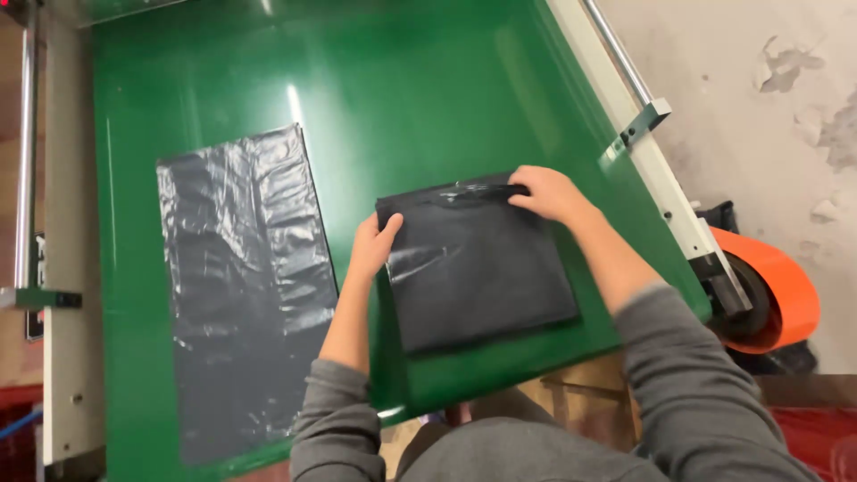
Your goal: Folding black plastic bags and placing them into a red storage crate on a manufacturing workbench.
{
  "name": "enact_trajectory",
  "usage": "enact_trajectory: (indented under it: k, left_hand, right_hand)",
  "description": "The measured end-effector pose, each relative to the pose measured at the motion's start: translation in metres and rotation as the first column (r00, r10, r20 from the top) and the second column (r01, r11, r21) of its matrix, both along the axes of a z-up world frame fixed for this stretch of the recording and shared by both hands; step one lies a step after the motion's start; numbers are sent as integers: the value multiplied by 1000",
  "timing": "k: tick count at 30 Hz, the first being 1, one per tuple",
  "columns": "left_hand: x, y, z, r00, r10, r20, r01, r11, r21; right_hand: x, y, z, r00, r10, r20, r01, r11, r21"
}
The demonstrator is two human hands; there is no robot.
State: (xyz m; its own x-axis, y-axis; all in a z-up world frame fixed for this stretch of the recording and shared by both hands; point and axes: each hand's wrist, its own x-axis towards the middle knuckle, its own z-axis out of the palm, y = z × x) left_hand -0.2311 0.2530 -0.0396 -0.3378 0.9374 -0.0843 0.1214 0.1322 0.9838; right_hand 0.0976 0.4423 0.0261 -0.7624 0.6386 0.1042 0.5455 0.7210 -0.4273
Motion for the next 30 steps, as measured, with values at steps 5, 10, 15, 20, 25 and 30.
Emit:
enact_trajectory:
  k: [5, 10, 15, 20, 25, 30]
  left_hand:
    - [-5, 25, -41, 898, 149, -413, -119, 988, 97]
    - [17, 21, -5, 822, 111, -558, -264, 943, -201]
    - [37, 17, 21, 688, 128, -714, -368, 910, -192]
    - [87, -21, 32, 591, 112, -799, -143, 989, 33]
    - [83, -58, -28, 935, -60, 348, 63, 998, 4]
    - [45, -99, 14, 324, 380, 866, -83, 924, -374]
  right_hand:
    - [-32, 36, -34, 997, 4, 82, -8, 999, 45]
    - [-42, 39, -37, 991, 25, 135, -40, 993, 113]
    - [-63, 43, -37, 965, -1, 261, 21, 997, -73]
    - [-75, 41, -44, 918, 29, 396, -18, 999, -29]
    - [-41, -53, 8, 1000, -9, 18, 7, 993, 117]
    - [24, -187, 41, 989, -23, -149, 75, 932, 354]
